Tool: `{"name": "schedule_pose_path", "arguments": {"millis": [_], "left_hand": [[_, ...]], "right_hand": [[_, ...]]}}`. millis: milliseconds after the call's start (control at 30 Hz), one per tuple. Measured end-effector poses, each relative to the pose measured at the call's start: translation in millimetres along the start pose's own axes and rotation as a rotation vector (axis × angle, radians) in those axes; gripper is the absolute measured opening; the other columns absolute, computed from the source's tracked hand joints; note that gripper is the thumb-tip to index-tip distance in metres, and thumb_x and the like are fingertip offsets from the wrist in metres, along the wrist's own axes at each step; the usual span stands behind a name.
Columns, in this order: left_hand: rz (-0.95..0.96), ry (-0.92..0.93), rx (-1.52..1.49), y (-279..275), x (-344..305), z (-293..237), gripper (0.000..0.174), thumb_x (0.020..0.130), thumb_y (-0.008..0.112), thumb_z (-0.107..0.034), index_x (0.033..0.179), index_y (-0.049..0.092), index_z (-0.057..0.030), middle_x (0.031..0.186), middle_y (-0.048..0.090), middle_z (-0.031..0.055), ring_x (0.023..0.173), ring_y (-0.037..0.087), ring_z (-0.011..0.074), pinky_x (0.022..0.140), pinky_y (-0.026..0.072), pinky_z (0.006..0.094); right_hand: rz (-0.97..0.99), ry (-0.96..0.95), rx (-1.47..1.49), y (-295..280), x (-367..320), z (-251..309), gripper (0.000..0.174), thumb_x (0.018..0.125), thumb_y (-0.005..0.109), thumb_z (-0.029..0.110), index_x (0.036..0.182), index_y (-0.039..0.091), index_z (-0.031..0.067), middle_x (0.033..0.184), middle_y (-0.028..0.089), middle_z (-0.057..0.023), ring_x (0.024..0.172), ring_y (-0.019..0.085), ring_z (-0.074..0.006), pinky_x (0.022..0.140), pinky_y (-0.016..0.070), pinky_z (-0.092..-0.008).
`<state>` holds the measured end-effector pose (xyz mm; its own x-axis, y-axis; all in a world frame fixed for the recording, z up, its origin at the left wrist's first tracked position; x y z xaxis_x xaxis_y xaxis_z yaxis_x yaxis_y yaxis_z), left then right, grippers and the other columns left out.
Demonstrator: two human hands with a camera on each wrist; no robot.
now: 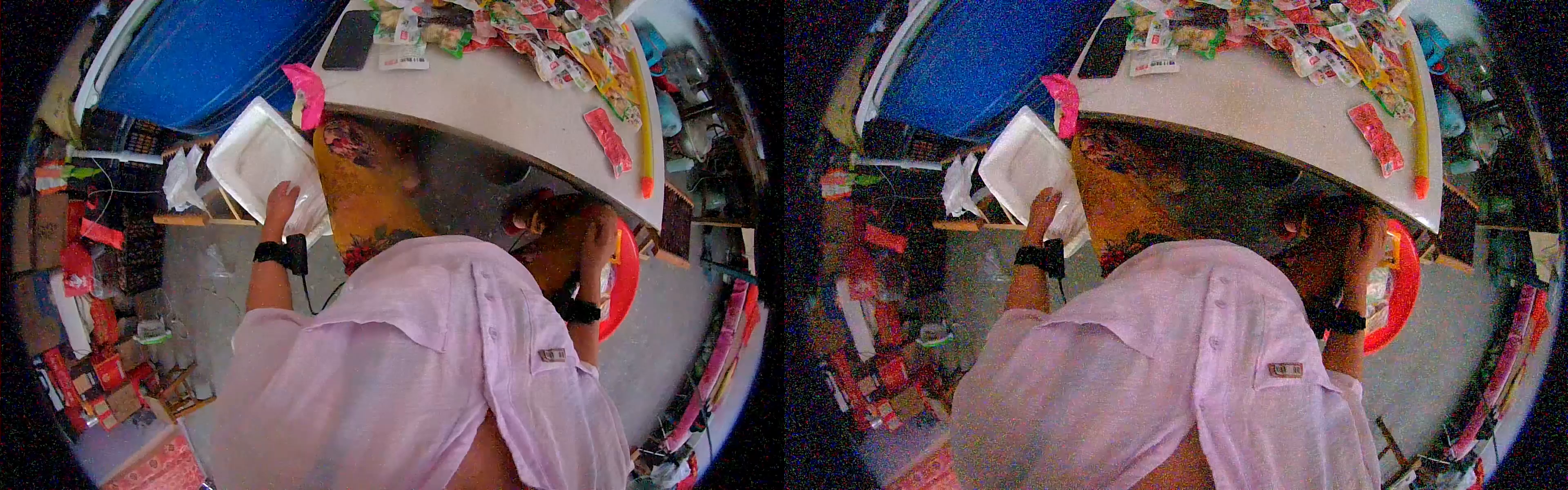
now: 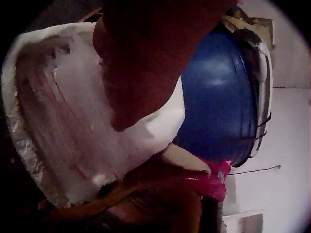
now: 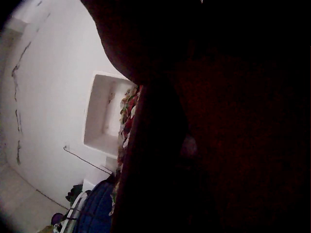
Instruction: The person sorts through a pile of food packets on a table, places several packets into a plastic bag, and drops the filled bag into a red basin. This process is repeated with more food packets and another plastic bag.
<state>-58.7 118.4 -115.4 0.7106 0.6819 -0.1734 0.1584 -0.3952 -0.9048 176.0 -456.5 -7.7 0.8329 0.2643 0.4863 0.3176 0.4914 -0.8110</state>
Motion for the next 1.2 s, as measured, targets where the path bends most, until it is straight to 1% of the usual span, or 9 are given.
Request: {"name": "schedule_pose_path", "arguments": {"millis": [200, 500, 567, 633, 833, 933, 967, 1100, 1200], "left_hand": [[0.021, 0.107, -0.118, -3, 7, 21, 0.029, 0.073, 0.044, -0.027, 0.086, 0.053, -0.0023, 0.086, 0.053, 0.0151, 0.082, 0.050, 0.0275, 0.072, 0.0379, 0.0321], [-0.562, -0.030, -0.345, -97, 0, -11, 0.026, 0.074, 0.040, -0.023, 0.079, 0.050, 0.0002, 0.076, 0.052, 0.0158, 0.068, 0.049, 0.0254, 0.063, 0.0374, 0.0314], [-0.751, 0.230, -0.322, -129, -10, -57, 0.022, 0.074, 0.042, -0.020, 0.079, 0.051, -0.0005, 0.074, 0.051, 0.0122, 0.065, 0.048, 0.0236, 0.063, 0.0369, 0.0303], [-0.561, 0.073, -0.494, -150, -14, -114, 0.018, 0.074, 0.044, -0.017, 0.079, 0.051, -0.0009, 0.073, 0.050, 0.0067, 0.066, 0.046, 0.0183, 0.064, 0.0367, 0.0278], [-0.384, 0.505, -0.700, -99, 2, -256, 0.008, 0.074, 0.046, -0.009, 0.077, 0.049, -0.0023, 0.075, 0.047, 0.0031, 0.069, 0.044, 0.0113, 0.065, 0.0361, 0.0231], [-0.209, 0.786, -0.669, -62, -13, -335, 0.008, 0.071, 0.048, -0.009, 0.072, 0.047, -0.0019, 0.063, 0.047, 0.0057, 0.059, 0.044, 0.0126, 0.056, 0.0378, 0.0251], [-0.174, 0.777, -0.632, -48, -16, -353, 0.008, 0.070, 0.049, -0.010, 0.071, 0.048, -0.0021, 0.062, 0.048, 0.0065, 0.058, 0.045, 0.0138, 0.055, 0.0379, 0.0257], [0.077, 0.647, -0.694, -5, -23, -398, 0.011, 0.070, 0.050, -0.014, 0.071, 0.049, -0.0033, 0.062, 0.049, 0.0043, 0.057, 0.045, 0.0134, 0.055, 0.0382, 0.0258], [0.349, 0.453, -0.843, 27, -15, -399, 0.011, 0.073, 0.049, -0.014, 0.075, 0.049, -0.0034, 0.069, 0.050, 0.0026, 0.063, 0.045, 0.0123, 0.058, 0.0384, 0.0250]], "right_hand": [[-0.019, -0.037, 0.010, -2, 2, 4, 0.019, 0.070, 0.047, 0.006, 0.088, 0.048, -0.0001, 0.098, 0.048, -0.0146, 0.093, 0.045, -0.0280, 0.081, 0.0341, -0.0332], [-0.058, 0.261, 0.508, -4, -1, -9, 0.021, 0.074, 0.047, 0.009, 0.093, 0.047, 0.0002, 0.096, 0.050, -0.0103, 0.089, 0.046, -0.0204, 0.078, 0.0350, -0.0277], [-0.075, 0.363, 0.626, -7, 2, -6, 0.022, 0.074, 0.047, 0.013, 0.093, 0.047, 0.0006, 0.093, 0.051, -0.0102, 0.087, 0.047, -0.0198, 0.077, 0.0357, -0.0277], [-0.055, 0.356, 0.492, -13, 18, 5, 0.027, 0.075, 0.048, 0.020, 0.093, 0.048, 0.0010, 0.089, 0.051, -0.0119, 0.084, 0.047, -0.0220, 0.077, 0.0362, -0.0303], [0.228, 0.439, 0.905, 7, 62, 82, 0.027, 0.074, 0.050, 0.014, 0.096, 0.045, 0.0009, 0.091, 0.050, -0.0095, 0.086, 0.046, -0.0182, 0.076, 0.0366, -0.0278], [0.285, 0.070, 0.746, 35, 78, 118, 0.027, 0.074, 0.049, 0.016, 0.097, 0.045, 0.0012, 0.088, 0.051, -0.0089, 0.082, 0.048, -0.0182, 0.073, 0.0383, -0.0277], [0.393, 0.271, 0.879, 44, 83, 134, 0.027, 0.074, 0.049, 0.016, 0.096, 0.045, 0.0011, 0.087, 0.051, -0.0086, 0.080, 0.048, -0.0178, 0.071, 0.0393, -0.0273], [0.360, -0.098, 0.775, 107, 93, 156, 0.027, 0.075, 0.047, 0.017, 0.093, 0.045, -0.0014, 0.083, 0.051, -0.0094, 0.073, 0.049, -0.0158, 0.063, 0.0402, -0.0252], [0.408, 0.086, 0.898, 101, 102, 163, 0.025, 0.076, 0.045, 0.020, 0.085, 0.048, -0.0023, 0.074, 0.051, -0.0077, 0.064, 0.047, -0.0139, 0.056, 0.0390, -0.0251]]}}
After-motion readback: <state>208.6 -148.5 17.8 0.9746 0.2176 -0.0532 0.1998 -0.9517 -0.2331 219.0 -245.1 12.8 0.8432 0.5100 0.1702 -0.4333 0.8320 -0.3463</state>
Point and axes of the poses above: each hand's wrist, its own x-axis towards the middle knuckle, its own y-axis out of the palm, z = x × y, the point moved 5 cm from there along x, towards the middle knuckle
